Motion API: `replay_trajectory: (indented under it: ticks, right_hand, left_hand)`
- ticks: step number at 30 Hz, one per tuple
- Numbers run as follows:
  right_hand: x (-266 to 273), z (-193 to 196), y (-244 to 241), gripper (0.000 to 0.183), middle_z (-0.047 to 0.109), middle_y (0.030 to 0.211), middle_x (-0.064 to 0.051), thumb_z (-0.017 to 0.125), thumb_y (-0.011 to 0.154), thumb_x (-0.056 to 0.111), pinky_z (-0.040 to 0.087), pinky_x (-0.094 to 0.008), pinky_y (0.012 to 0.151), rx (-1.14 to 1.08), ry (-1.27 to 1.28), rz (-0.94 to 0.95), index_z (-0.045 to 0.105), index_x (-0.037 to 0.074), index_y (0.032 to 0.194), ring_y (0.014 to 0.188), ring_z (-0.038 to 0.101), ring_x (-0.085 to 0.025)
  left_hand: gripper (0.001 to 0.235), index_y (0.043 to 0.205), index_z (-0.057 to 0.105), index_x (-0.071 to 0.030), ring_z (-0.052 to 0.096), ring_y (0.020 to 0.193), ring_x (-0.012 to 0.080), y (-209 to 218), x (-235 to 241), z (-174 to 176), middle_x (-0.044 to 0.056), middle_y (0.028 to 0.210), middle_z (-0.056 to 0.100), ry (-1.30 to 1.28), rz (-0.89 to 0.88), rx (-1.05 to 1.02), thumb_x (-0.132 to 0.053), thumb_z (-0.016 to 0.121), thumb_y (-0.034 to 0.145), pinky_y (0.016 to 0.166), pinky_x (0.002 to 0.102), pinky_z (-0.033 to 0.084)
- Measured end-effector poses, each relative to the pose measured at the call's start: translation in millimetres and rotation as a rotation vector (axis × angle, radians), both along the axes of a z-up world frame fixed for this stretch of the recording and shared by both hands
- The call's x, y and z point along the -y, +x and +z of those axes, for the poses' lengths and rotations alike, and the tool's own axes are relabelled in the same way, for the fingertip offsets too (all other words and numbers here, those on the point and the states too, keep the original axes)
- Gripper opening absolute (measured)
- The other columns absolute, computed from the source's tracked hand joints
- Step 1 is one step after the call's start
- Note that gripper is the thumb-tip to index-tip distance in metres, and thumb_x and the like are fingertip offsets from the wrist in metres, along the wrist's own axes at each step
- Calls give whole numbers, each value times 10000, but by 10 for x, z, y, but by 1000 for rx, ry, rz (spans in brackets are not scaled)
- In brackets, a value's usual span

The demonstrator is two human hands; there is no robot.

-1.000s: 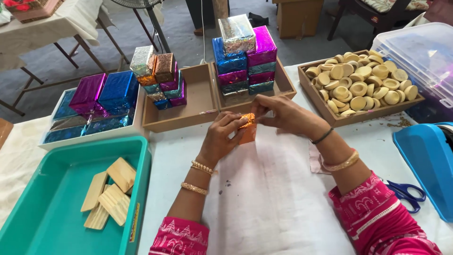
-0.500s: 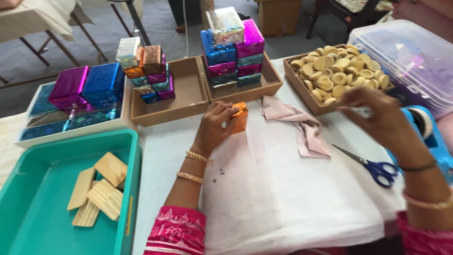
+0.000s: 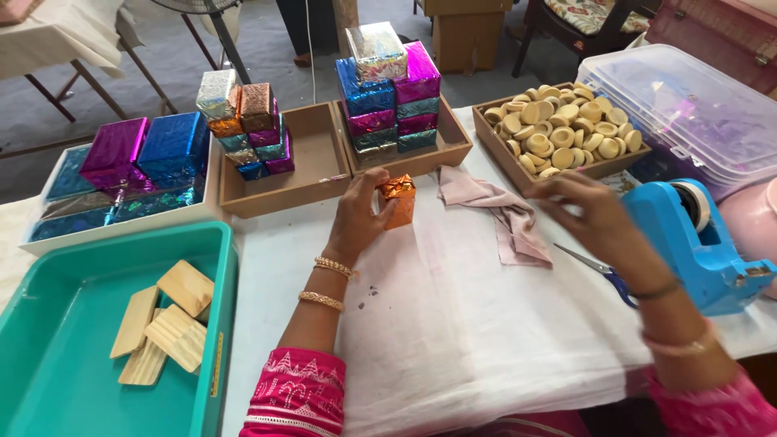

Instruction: The person wraps small wooden blocks in shiny metallic foil. They pick up a block, cover it with foil, fold the edges, and secure the wrapping with tape. The wrapped blocks are then placed into a cardboard box.

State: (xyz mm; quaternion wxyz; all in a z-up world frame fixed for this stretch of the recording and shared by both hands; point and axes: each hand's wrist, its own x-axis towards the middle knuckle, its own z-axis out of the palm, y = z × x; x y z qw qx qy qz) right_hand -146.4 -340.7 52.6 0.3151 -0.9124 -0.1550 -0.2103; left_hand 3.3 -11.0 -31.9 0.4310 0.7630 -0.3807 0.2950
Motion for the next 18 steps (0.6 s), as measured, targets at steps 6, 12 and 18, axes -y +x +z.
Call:
replay_trajectory:
  ticks: [6,12,18]
  right_hand:
    - [-706,-177,858,164,698,1083,-111,646,985,124,613,-332,730,43,-82,188,722,34,1100,857,727,-221]
    - [-1094,-176,1121,133,649,1036,-77,630,978,110,629,-306,610,-165,6,183,693,23,1057,733,722,-206]
    - [-1103,-227,1254,100,656,1000,-94,695,936,101,614,-312,608,-12,-82,257,726,15,979,804,694,-218]
  left_hand:
    - [544,1247,500,-48,695,1133,322,29,-4,-26,170,1164,685,-21,0,-43,-49,840,822,989,385,584]
    - [525,1226,501,-57,694,1115,339,-11,22,19,156,1140,691,-34,-25,-26,-35,830,818,956,403,580]
    - [448,1191,545,-40,692,1101,337,-47,10,90,169,1147,685,-42,-49,-39,-56,815,834,935,399,582]
